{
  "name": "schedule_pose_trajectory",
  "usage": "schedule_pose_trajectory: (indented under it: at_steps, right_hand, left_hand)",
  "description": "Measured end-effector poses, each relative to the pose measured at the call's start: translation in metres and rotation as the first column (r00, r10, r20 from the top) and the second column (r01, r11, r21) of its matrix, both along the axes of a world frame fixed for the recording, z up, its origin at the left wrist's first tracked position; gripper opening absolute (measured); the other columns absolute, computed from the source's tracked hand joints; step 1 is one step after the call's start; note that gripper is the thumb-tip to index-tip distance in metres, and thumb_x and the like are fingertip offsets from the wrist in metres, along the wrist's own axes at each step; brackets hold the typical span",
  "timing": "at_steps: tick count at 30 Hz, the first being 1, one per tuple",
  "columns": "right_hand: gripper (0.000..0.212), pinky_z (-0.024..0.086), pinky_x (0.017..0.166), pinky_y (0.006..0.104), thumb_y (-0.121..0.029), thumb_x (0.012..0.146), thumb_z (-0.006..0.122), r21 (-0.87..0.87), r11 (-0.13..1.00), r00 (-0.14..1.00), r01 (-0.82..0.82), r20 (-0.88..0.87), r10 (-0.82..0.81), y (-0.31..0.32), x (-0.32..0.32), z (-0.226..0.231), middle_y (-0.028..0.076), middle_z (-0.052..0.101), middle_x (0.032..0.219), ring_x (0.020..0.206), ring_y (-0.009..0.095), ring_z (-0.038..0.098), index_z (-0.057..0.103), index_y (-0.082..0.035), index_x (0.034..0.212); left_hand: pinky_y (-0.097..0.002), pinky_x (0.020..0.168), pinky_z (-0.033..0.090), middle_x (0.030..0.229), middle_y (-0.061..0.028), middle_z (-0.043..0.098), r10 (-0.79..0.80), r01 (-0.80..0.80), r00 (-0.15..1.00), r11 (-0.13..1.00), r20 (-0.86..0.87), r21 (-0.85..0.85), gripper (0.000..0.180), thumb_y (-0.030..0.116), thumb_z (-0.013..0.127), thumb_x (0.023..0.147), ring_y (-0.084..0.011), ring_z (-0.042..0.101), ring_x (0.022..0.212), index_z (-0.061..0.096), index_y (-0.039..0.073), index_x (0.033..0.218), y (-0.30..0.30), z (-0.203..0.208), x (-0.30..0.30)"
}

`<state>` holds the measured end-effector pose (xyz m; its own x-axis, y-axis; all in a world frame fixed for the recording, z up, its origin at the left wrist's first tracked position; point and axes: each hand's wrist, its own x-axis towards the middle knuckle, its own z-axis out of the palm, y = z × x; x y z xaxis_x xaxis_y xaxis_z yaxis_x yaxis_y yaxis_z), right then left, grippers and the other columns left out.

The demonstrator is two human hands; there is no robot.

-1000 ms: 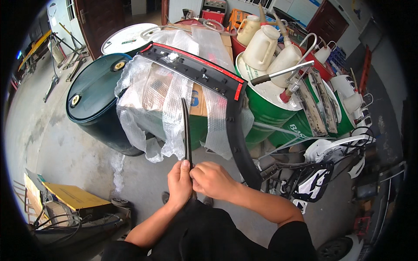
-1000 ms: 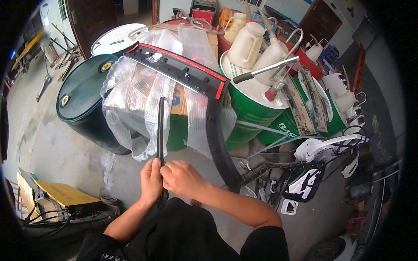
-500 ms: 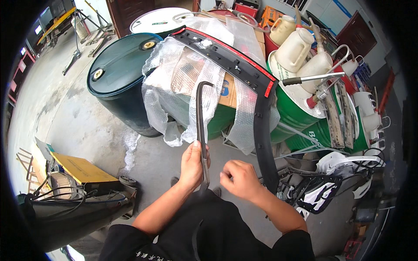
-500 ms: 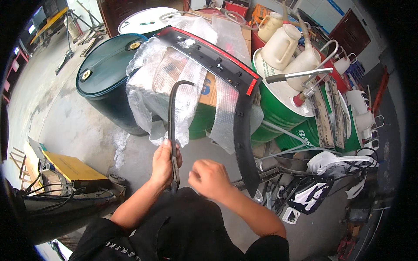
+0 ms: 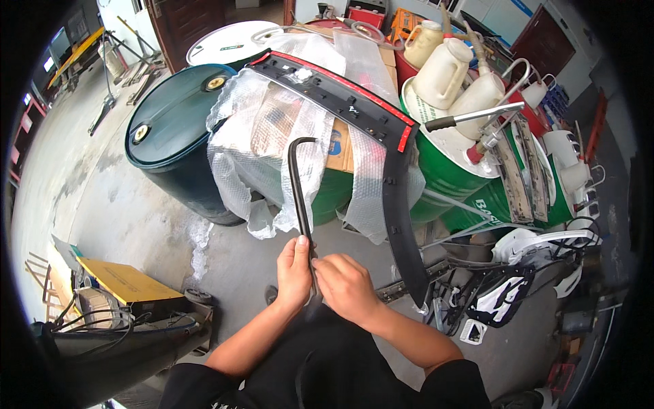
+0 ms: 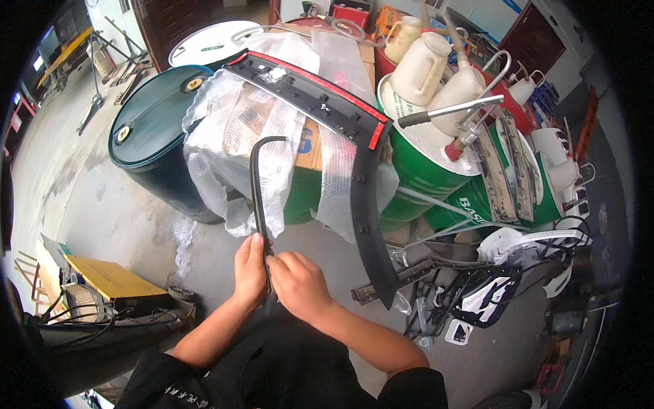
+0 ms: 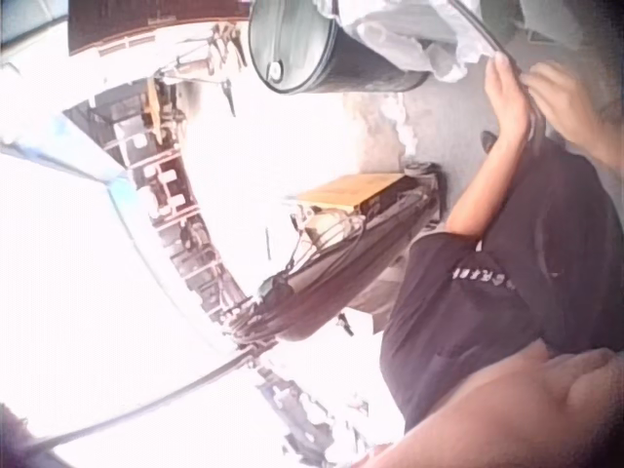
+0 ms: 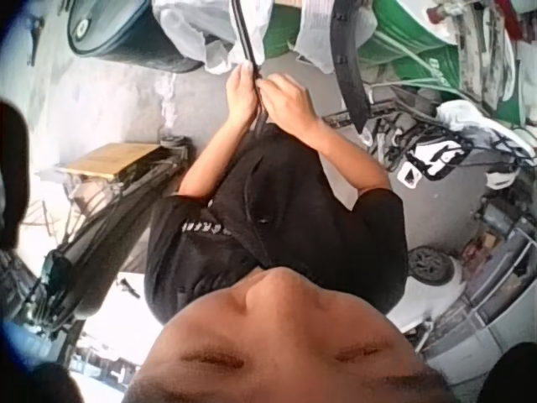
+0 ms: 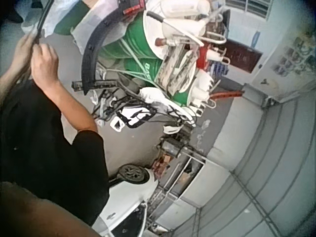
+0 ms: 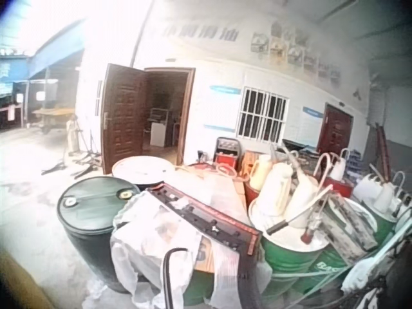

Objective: The person removes a black rubber weather stripping from a car bumper and then installs a new piece of weather stripping onto the same bumper. The person works by hand, pressing the new strip into place along the bumper's edge.

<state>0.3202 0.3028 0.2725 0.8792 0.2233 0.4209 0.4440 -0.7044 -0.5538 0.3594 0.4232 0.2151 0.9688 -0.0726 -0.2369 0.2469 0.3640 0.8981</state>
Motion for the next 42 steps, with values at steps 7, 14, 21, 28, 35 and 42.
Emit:
schedule_pose_trajectory:
  at_steps: [7, 14, 21, 28, 35, 42]
  right_hand:
    - [0.01, 0.052, 0.064, 0.0405, -0.006, 0.082, 0.069, 0.196, 0.978, 0.966, 0.074, -0.258, -0.021, -0.007, 0.004, -0.003, 0.013, 0.065, 0.082, 0.072, 0.031, 0.066, 0.065, -0.001, 0.089]
    - [0.011, 0.051, 0.061, 0.045, -0.008, 0.079, 0.069, 0.151, 0.986, 0.961, 0.075, -0.274, -0.031, -0.005, 0.01, -0.009, 0.013, 0.064, 0.078, 0.07, 0.035, 0.064, 0.059, -0.003, 0.08]
    - [0.014, 0.051, 0.059, 0.0438, -0.005, 0.074, 0.069, 0.1, 0.992, 0.988, -0.072, -0.132, 0.085, -0.011, 0.014, -0.014, 0.011, 0.06, 0.073, 0.067, 0.033, 0.062, 0.056, -0.005, 0.079]
    - [0.014, 0.052, 0.059, 0.0351, 0.001, 0.075, 0.069, 0.191, 0.981, 0.981, -0.044, -0.176, 0.079, -0.019, 0.012, -0.014, 0.01, 0.061, 0.072, 0.065, 0.025, 0.065, 0.058, -0.002, 0.083]
    - [0.024, 0.054, 0.068, 0.0371, -0.001, 0.077, 0.07, 0.032, 0.999, 0.998, -0.043, -0.039, 0.044, -0.011, 0.009, 0.003, 0.012, 0.065, 0.089, 0.077, 0.029, 0.066, 0.065, 0.001, 0.101]
    - [0.018, 0.052, 0.068, 0.0396, -0.001, 0.075, 0.071, -0.085, 0.996, 0.999, -0.035, 0.038, 0.038, -0.003, 0.007, -0.005, 0.01, 0.063, 0.085, 0.076, 0.029, 0.063, 0.066, -0.002, 0.092]
  left_hand:
    - [-0.0251, 0.066, 0.044, 0.081, 0.0006, 0.057, -0.035, 0.031, 0.999, 0.995, 0.039, 0.099, 0.03, 0.026, 0.052, 0.105, -0.0061, 0.048, 0.076, 0.06, 0.001, 0.092, -0.003, 0.0, -0.007]
    - [-0.0256, 0.066, 0.044, 0.081, -0.0002, 0.058, -0.03, 0.02, 0.997, 0.989, 0.068, 0.148, 0.031, 0.027, 0.053, 0.105, -0.0067, 0.048, 0.075, 0.06, 0.0, 0.09, -0.003, -0.01, -0.006]
    - [-0.0254, 0.063, 0.042, 0.077, 0.0012, 0.055, -0.052, 0.052, 0.999, 0.998, -0.018, 0.021, 0.032, 0.03, 0.052, 0.105, -0.0058, 0.046, 0.071, 0.06, 0.002, 0.091, -0.005, -0.006, -0.007]
    - [-0.024, 0.061, 0.041, 0.078, 0.0012, 0.055, -0.052, 0.034, 0.992, 0.987, -0.115, -0.156, 0.034, 0.036, 0.05, 0.105, -0.0066, 0.047, 0.069, 0.06, 0.004, 0.096, 0.005, -0.004, -0.001]
    - [-0.0246, 0.062, 0.042, 0.079, 0.0014, 0.055, -0.037, 0.02, 0.994, 0.987, -0.105, -0.16, 0.033, 0.032, 0.047, 0.107, -0.0065, 0.048, 0.069, 0.06, 0.004, 0.097, 0.007, -0.007, -0.001]
    - [-0.0216, 0.062, 0.04, 0.078, 0.0034, 0.054, 0.031, -0.03, 0.999, 1.0, 0.008, -0.003, 0.033, 0.032, 0.047, 0.107, -0.0042, 0.046, 0.07, 0.06, 0.004, 0.096, -0.002, -0.014, -0.005]
